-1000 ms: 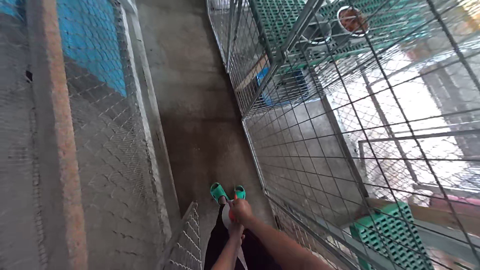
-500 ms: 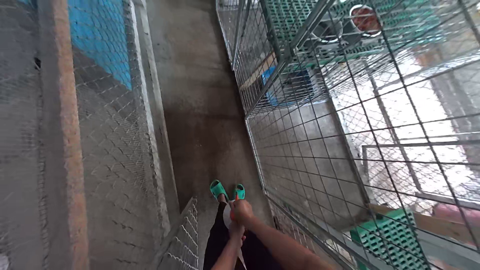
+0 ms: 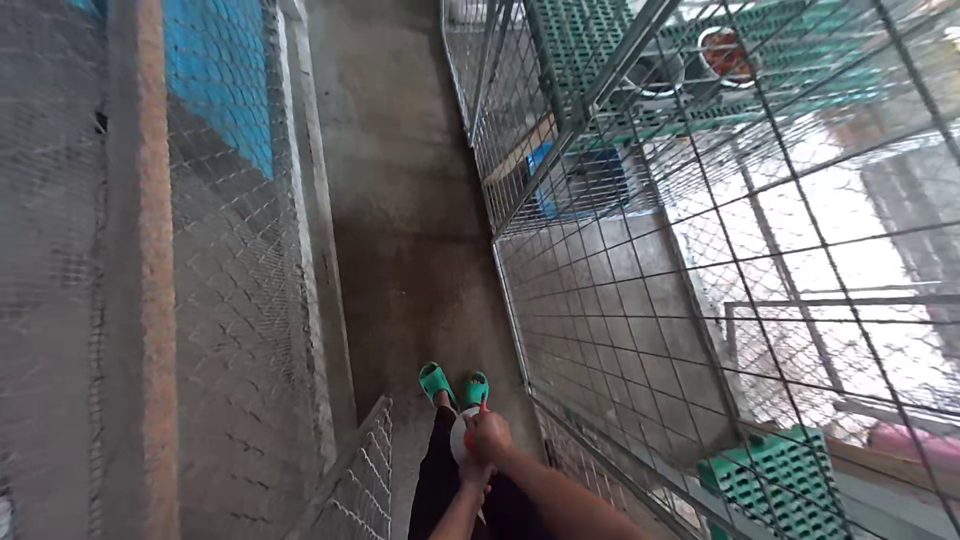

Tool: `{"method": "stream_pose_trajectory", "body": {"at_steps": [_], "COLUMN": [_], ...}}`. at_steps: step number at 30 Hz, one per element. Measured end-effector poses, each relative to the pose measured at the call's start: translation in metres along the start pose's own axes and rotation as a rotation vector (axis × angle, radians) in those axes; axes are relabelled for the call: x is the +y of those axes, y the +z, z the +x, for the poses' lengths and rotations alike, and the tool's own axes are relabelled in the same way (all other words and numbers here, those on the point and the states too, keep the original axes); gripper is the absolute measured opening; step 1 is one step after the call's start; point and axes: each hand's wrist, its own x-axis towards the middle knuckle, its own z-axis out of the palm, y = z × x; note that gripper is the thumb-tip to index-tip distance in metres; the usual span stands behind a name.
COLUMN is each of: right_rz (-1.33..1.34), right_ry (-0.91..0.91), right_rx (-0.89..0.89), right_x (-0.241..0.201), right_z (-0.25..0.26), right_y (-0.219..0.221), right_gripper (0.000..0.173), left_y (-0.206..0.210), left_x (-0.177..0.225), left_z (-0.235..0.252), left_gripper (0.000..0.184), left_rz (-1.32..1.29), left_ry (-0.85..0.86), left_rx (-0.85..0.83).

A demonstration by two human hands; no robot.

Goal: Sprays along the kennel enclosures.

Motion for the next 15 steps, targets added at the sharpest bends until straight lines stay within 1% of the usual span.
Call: {"method": "stream_pose_trajectory", "body": {"at_steps": [2,4,6,8,10,12,15], "right_rz": [-0.039,-0.061,-0.068,-0.047,-0.011,-0.003,-0.054], "right_ry": [-0.011,-0.047,-0.114,-0.148,-0.117,-0.048,-0.053], "right_rx": [-0.024,-0.029,-0.018,0.003,0.049,0.053,0.031], "right_x": [-0.005,-0.018,-0.03,-0.031,-0.024,-0.017,-0.024], "right_z": [0.001,-0.016,-0.039,-0.047,-0.033,-0.013,0.007], "right_y": [0.006,0.002,-0.008,-0.014,-0.019,-0.02,-0.017], "right_gripper": [0.058,0.055,0.054,0.055,0.056,0.057,0.057], "left_y": [0.001,0.003,0.003,0.001,0.001,0.003,-0.006], "left_x": [-0.008,-0.013,-0.012,-0.006,0.008,0.015,0.018], "left_z": [0.006,0.006,0.003,-0.002,-0.001,-0.003,0.002], "left_gripper": [0.031,0.027,0.027,0.03,0.031,0.03,0.035], "left_rz": [-0.042,-0.143,-0.185,-0.149,-0.108,-0.126,-0.146], "left_ry": [0.005,-0.013,-0.028,-0.042,-0.063,-0.014,0.042], "left_rx": [0.03,0.072,0.102,0.111,0.098,0.062,0.053]}}
